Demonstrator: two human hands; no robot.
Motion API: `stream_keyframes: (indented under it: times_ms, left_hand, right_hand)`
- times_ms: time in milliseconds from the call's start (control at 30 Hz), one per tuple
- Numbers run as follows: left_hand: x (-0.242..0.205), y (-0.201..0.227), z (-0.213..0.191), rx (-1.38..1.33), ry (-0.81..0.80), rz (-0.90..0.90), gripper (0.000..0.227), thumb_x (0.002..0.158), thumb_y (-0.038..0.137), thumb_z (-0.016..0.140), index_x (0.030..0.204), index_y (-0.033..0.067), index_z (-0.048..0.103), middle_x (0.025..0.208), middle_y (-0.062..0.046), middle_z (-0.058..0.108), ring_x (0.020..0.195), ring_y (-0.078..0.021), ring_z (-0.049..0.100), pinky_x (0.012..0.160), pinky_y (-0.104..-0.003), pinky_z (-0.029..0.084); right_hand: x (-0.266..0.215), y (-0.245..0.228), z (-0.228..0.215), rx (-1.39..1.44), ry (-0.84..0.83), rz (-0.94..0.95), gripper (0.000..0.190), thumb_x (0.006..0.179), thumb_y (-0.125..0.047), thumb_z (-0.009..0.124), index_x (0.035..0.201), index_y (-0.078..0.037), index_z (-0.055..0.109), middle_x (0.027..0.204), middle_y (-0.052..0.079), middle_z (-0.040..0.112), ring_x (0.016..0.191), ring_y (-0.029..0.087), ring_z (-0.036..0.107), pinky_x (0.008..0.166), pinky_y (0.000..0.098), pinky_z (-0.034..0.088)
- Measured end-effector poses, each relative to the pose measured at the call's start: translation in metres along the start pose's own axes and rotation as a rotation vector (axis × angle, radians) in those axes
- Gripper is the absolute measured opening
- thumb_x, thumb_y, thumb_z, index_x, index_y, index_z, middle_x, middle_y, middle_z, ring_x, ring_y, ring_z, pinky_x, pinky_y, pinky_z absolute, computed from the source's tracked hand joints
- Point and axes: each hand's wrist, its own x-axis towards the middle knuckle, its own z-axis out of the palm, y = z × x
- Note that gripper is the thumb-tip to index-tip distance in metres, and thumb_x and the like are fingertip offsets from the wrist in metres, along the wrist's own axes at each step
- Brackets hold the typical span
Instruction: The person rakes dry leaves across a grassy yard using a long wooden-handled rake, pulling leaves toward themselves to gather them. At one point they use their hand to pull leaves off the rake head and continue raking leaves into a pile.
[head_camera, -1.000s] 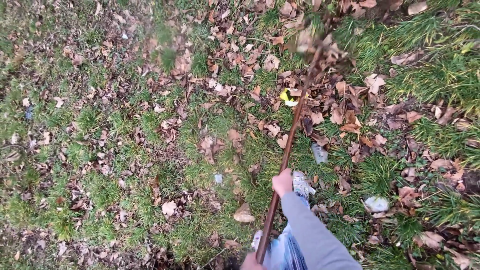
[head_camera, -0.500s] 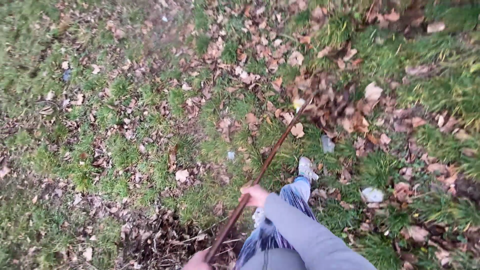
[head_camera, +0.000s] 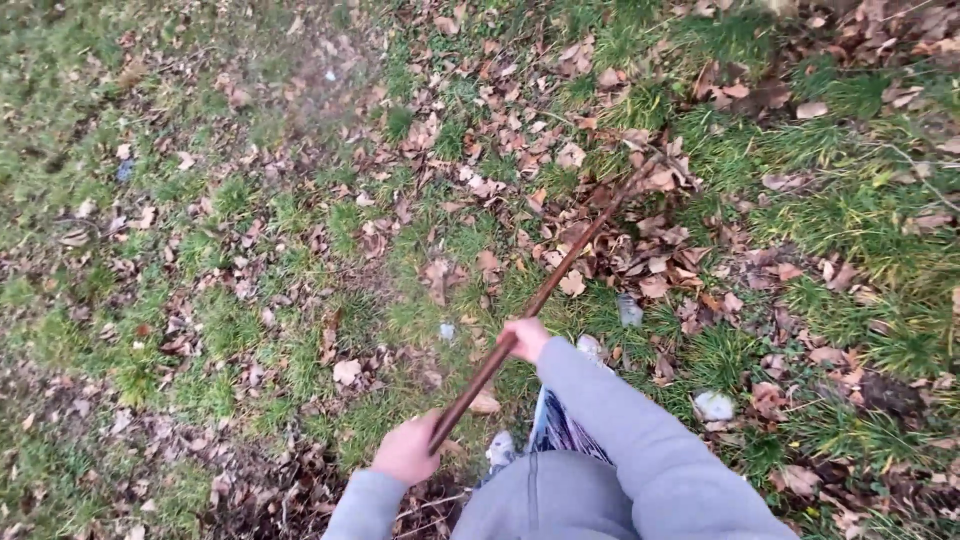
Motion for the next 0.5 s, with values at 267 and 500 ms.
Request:
stream_keyframes:
  times_ms: [267,500]
  left_hand:
    - [0.111,0.145,-0.069,0.205,0.330,0.434,0.040,0.083,-0.007,0.069,0.120,-0.0021,0.056,0.111,-0.020,0.064,0.087,-0.0280,0.070,0.077,-0.037,0.066]
    - [0.255,0.227,-0.007,-0.785,0.528,0.539,0.082,0.070,0.050,0.090,0.128,0.0029,0.055,0.115,-0.023,0.062,0.111,-0.0412,0.064,0.095,-0.048,0.052]
  right_hand:
    - [0.177,-0.114,-0.104,0.101,0.127,-0.172,0.023,0.093,0.007,0.059,0.115,0.002,0.051,0.090,0.012,0.061,0.082,0.024,0.066,0.080,0.0390,0.063]
    - [0.347,-0.189,-0.259,0.135,0.252,-0.370,0.032,0.083,-0.013,0.077,0.109,-0.003,0.061,0.085,0.013,0.070,0.071,0.025,0.075,0.074,0.0493,0.064]
